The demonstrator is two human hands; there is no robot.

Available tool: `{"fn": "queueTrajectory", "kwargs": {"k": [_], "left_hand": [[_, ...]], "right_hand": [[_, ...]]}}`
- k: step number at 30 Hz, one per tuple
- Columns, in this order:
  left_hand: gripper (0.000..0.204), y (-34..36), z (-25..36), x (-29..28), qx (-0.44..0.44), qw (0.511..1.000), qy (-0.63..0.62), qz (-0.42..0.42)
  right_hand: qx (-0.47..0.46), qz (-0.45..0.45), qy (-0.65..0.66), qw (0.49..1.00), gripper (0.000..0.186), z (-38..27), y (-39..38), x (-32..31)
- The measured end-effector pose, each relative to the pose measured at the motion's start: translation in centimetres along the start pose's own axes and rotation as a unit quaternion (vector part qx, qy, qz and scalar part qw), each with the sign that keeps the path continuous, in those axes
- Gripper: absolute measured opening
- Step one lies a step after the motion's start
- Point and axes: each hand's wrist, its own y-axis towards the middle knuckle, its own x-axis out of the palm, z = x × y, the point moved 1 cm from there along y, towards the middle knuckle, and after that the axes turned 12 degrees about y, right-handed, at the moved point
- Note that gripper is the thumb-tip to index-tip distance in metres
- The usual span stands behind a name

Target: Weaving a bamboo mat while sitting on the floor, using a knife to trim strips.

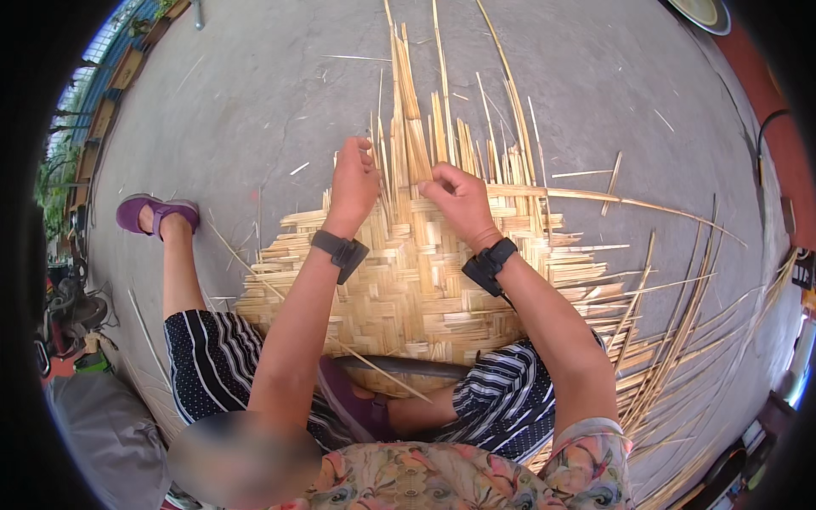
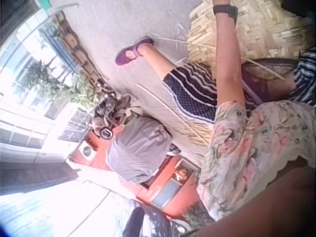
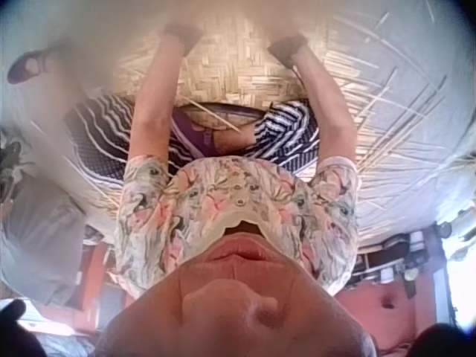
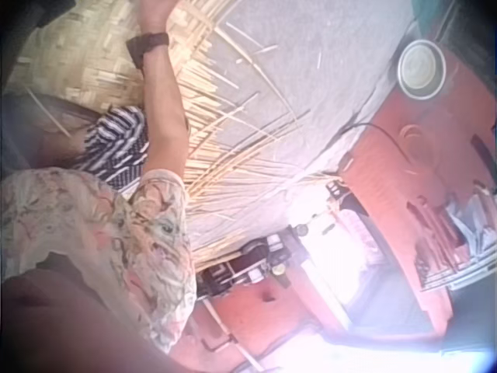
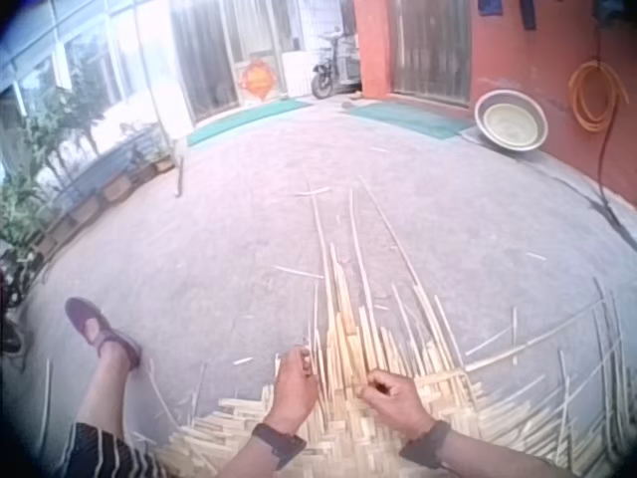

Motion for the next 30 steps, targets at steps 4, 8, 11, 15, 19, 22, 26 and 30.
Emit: {"fn": "queueTrajectory", "kwargs": {"k": [4,8,11,15,19,22,26,30], "left_hand": [[0.031,1.8,-1.2,-1.2,-0.022,0.972,0.034,-0.232],[0.028,1.6,1.6,-1.7,-0.127,0.935,-0.126,-0.305],[0.041,1.2,3.9,-3.2,-0.182,0.923,-0.21,-0.265],[0.06,2.3,2.1,-5.3,-0.224,0.862,-0.27,-0.366],[0.054,-0.2,2.8,-5.8,-0.151,0.86,-0.389,-0.293],[0.041,-2.8,2.5,-7.2,-0.091,0.91,-0.366,-0.171],[0.029,-7.5,-4.5,-6.1,-0.235,0.88,-0.411,0.04],[0.026,-6.6,-2.9,-7.1,-0.244,0.709,-0.662,0.006]], "right_hand": [[0.025,0.0,0.029,0.999,0.02,-0.5,-0.2,0.4],[0.034,0.015,0.066,0.997,0.018,0.2,-0.3,0.0],[0.05,0.034,0.08,0.995,0.016,0.7,-0.3,-0.2],[0.064,0.059,0.163,0.983,0.014,0.2,0.2,1.6],[0.04,-0.031,-0.02,0.999,0.012,0.5,1.6,1.5],[0.078,-0.125,-0.095,0.985,0.025,0.0,2.0,0.9],[0.131,-0.108,-0.047,0.984,0.029,-0.7,3.2,1.5],[-0.055,-0.044,-0.134,0.988,0.025,-3.1,2.2,4.8]]}}
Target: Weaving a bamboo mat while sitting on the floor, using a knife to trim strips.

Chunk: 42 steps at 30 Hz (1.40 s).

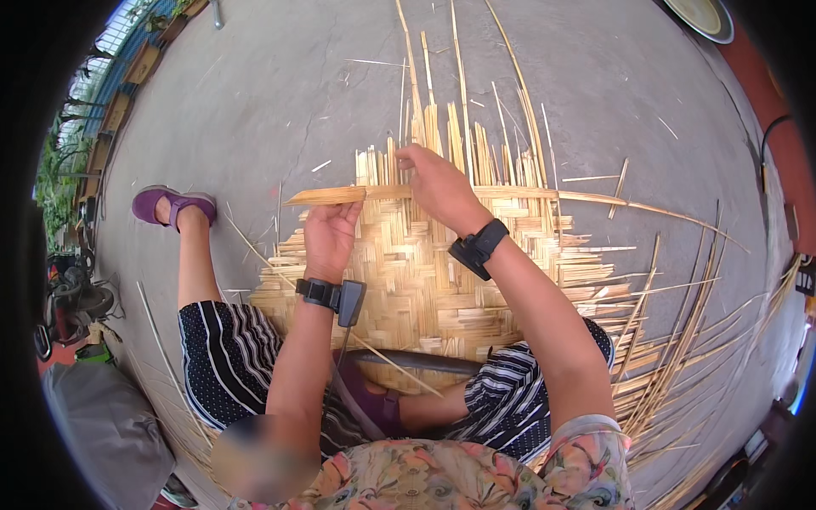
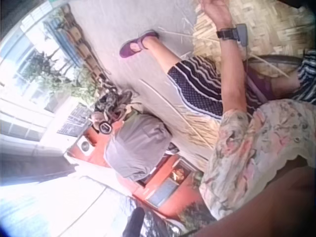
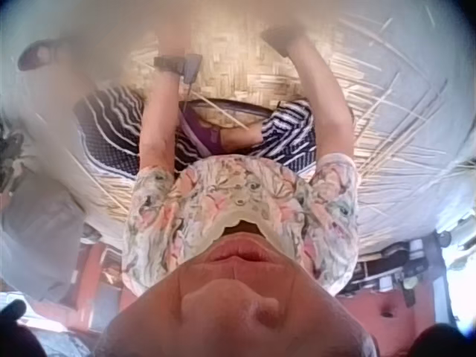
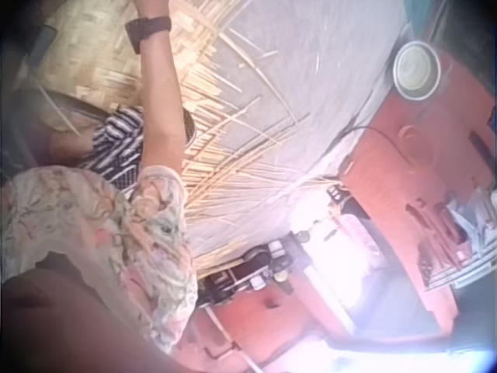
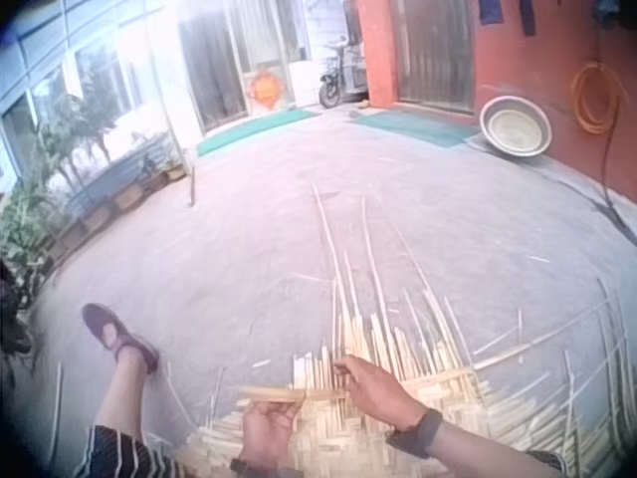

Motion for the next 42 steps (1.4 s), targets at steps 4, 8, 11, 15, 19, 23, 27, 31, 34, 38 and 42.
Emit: {"fn": "queueTrajectory", "kwargs": {"k": [4,8,11,15,19,23,27,31,34,38,42], "left_hand": [[0.027,4.7,3.0,1.6,0.021,0.963,0.249,-0.103],[0.027,9.5,4.4,2.3,-0.022,0.801,0.584,-0.131],[0.027,8.5,4.3,3.7,-0.001,0.795,0.581,-0.175],[0.036,7.3,3.8,3.5,-0.039,0.813,0.561,-0.15],[0.049,7.6,2.3,4.8,-0.061,0.765,0.628,-0.129],[0.037,10.9,0.0,0.4,-0.009,0.706,0.699,-0.108],[0.026,8.6,-1.1,1.9,-0.124,0.853,0.496,-0.104],[0.029,5.5,-0.3,1.8,-0.073,0.908,0.388,-0.137],[0.029,3.6,0.2,2.1,-0.022,0.954,0.27,-0.13],[0.02,1.2,-3.2,-0.7,0.099,0.937,0.316,0.115],[0.022,-0.7,-2.8,-2.5,0.099,0.914,0.37,0.136]], "right_hand": [[-0.037,-0.194,-0.253,0.947,0.026,0.1,0.8,2.1],[-0.054,-0.219,-0.137,0.965,0.01,-1.5,-0.2,1.0],[-0.058,-0.194,-0.134,0.97,0.01,-0.6,-0.6,0.4],[-0.094,-0.188,-0.137,0.968,0.01,-0.5,-1.2,0.5],[-0.12,-0.169,-0.135,0.969,0.01,-0.6,-1.7,-0.4],[-0.11,-0.162,-0.057,0.979,0.011,-1.1,-1.5,1.2],[0.043,-0.047,-0.07,0.995,0.016,0.6,-0.9,1.0],[0.033,-0.049,-0.098,0.993,0.02,1.9,0.1,2.3],[-0.012,-0.11,-0.164,0.98,0.023,2.0,0.2,2.2],[0.079,-0.112,-0.128,0.982,0.031,1.8,0.1,2.3],[0.102,-0.085,0.058,0.989,0.041,1.0,-0.1,0.3]]}}
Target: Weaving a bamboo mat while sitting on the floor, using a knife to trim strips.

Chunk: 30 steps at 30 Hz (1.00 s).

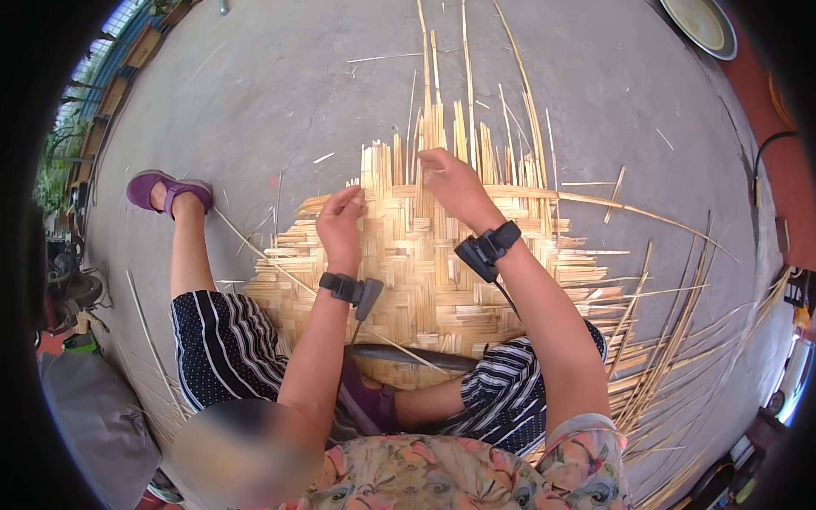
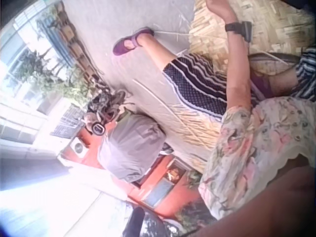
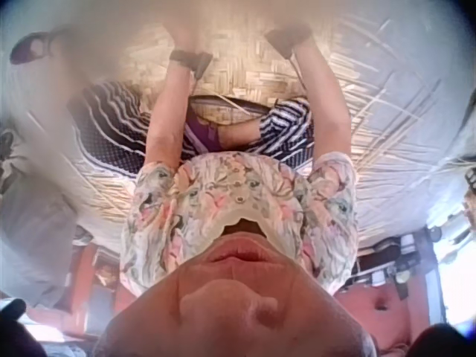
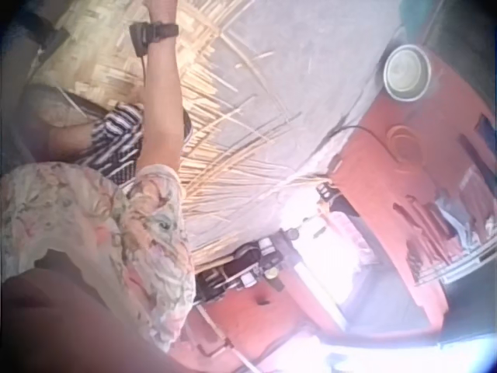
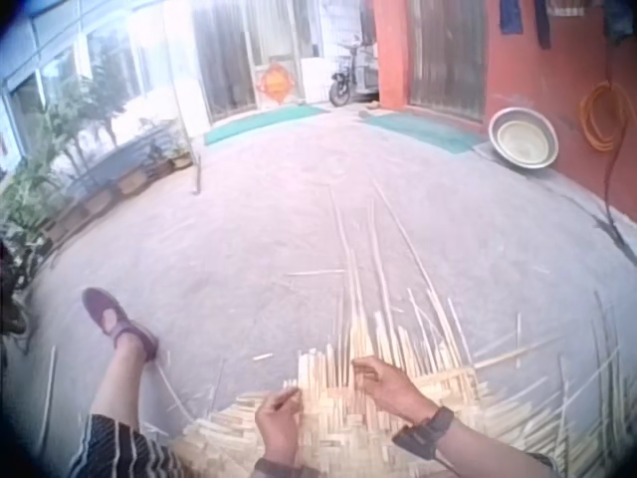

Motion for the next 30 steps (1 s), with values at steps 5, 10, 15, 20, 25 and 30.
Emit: {"fn": "queueTrajectory", "kwargs": {"k": [5,10,15,20,25,30], "left_hand": [[0.034,-7.1,1.0,3.1,0.118,0.976,0.185,0.003],[0.069,-4.7,2.5,3.0,0.293,0.807,0.512,0.023],[0.066,-3.0,-0.9,4.9,0.332,0.737,0.588,-0.035],[0.064,-3.0,-0.7,4.7,0.343,0.715,0.609,-0.024],[0.064,-3.2,-0.4,4.8,0.346,0.691,0.634,-0.018],[0.064,-3.7,-0.3,4.4,0.335,0.707,0.619,-0.068]], "right_hand": [[-0.065,0.173,-0.465,0.866,0.025,1.6,-5.0,-12.1],[-0.049,0.032,-0.547,0.835,0.019,-0.7,-5.2,-10.4],[0.119,-0.036,-0.429,0.895,0.042,1.2,-1.9,-13.6],[0.148,-0.007,-0.33,0.932,0.045,2.0,-2.5,-13.7],[0.089,0.008,-0.287,0.954,0.038,2.9,-3.1,-14.0],[0.006,0.02,-0.449,0.893,0.022,1.5,-5.7,-12.1]]}}
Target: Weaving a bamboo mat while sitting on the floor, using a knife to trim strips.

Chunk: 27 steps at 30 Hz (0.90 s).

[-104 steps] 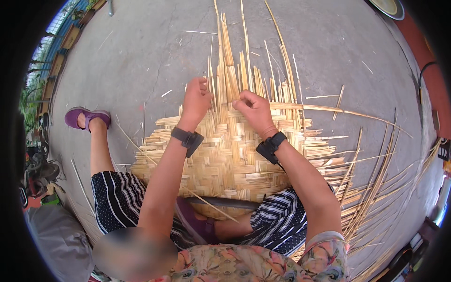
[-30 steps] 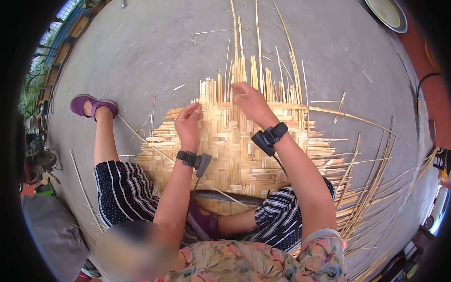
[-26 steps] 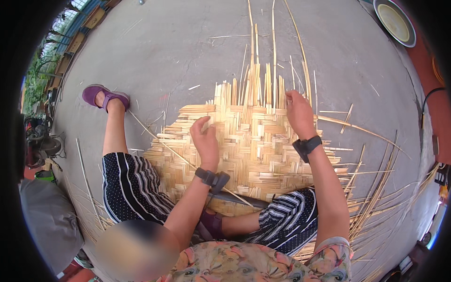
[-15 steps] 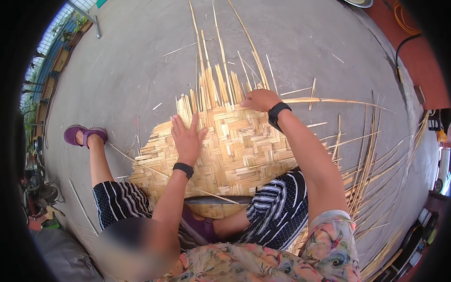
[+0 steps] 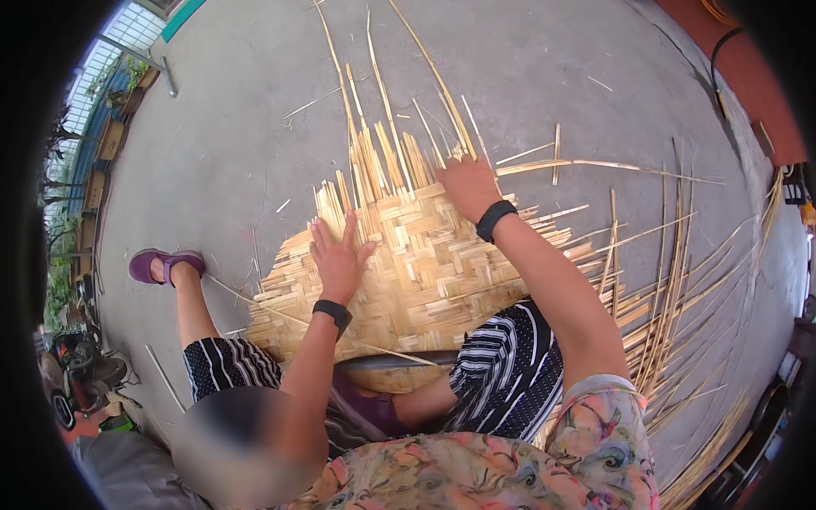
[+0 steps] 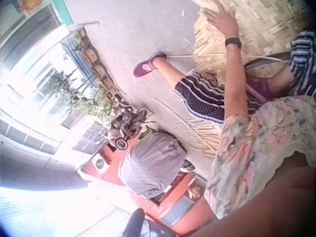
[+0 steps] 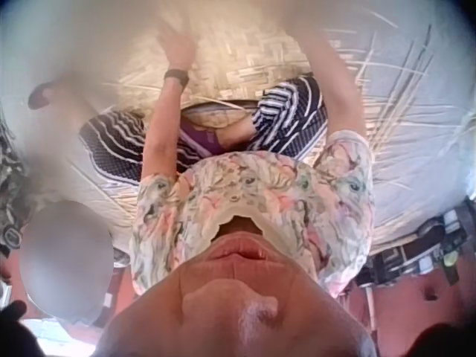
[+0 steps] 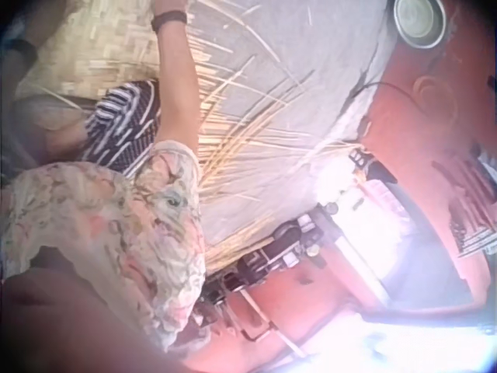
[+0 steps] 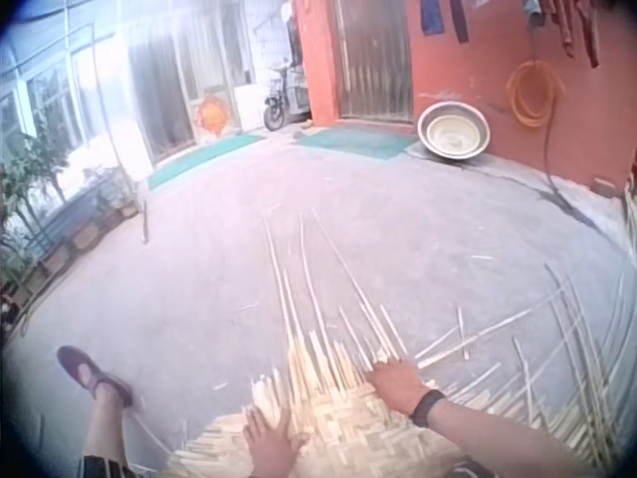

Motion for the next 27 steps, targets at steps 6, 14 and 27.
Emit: {"fn": "queueTrajectory", "kwargs": {"k": [6,14,27], "left_hand": [[0.031,4.9,-1.6,-3.8,-0.039,0.97,-0.22,0.098],[0.015,11.4,-1.1,0.3,-0.078,0.973,-0.205,-0.066],[0.025,14.3,9.9,-7.6,0.33,0.897,-0.271,-0.114]], "right_hand": [[-0.169,-0.056,0.102,0.979,0.011,-9.9,-12.8,4.5],[-0.171,-0.141,0.01,0.975,0.014,-13.3,-18.7,14.5],[-0.292,-0.046,0.136,0.946,0.012,-13.5,-16.9,11.2]]}}
